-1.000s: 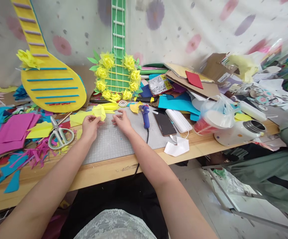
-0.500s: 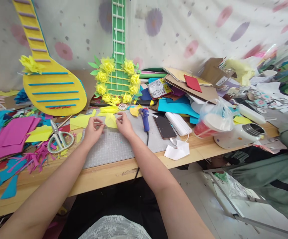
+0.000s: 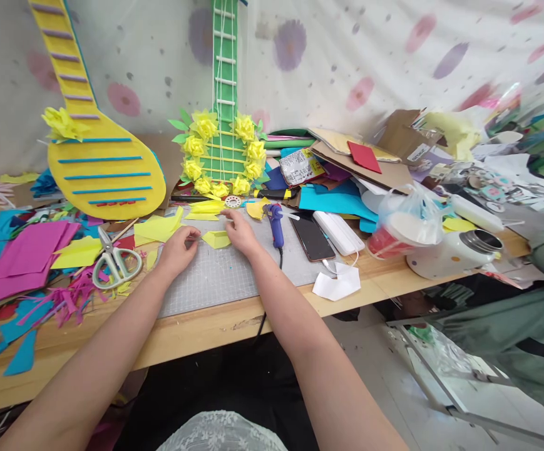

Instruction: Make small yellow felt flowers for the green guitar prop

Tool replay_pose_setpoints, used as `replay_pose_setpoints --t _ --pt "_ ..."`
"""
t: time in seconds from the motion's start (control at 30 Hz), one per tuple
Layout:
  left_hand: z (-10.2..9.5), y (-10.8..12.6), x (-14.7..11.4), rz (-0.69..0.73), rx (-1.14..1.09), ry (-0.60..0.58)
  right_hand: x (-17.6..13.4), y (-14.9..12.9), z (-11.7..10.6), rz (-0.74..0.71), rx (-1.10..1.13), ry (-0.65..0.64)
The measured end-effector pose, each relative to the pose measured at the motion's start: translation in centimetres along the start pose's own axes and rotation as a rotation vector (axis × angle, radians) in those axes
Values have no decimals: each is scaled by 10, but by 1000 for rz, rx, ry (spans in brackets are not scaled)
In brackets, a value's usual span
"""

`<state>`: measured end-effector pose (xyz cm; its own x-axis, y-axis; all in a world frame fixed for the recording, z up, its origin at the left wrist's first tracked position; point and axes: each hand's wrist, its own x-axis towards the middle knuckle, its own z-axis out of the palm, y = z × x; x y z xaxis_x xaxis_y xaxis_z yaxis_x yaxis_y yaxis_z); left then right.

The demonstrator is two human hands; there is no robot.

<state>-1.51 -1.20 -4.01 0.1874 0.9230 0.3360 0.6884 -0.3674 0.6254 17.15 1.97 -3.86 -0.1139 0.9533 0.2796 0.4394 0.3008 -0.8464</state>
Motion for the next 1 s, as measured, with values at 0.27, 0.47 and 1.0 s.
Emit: replay_pose_setpoints --t 0.27,0.47,1.0 --pt "-4 13 -6 213 148 -149 -18 -18 -36 -115 -376 -276" --pt "1 10 -5 178 237 -142 -18 -14 -29 -176 -431 -293" --pt "7 14 3 70 254 -79 -15 -14 -11 -157 -432 -192"
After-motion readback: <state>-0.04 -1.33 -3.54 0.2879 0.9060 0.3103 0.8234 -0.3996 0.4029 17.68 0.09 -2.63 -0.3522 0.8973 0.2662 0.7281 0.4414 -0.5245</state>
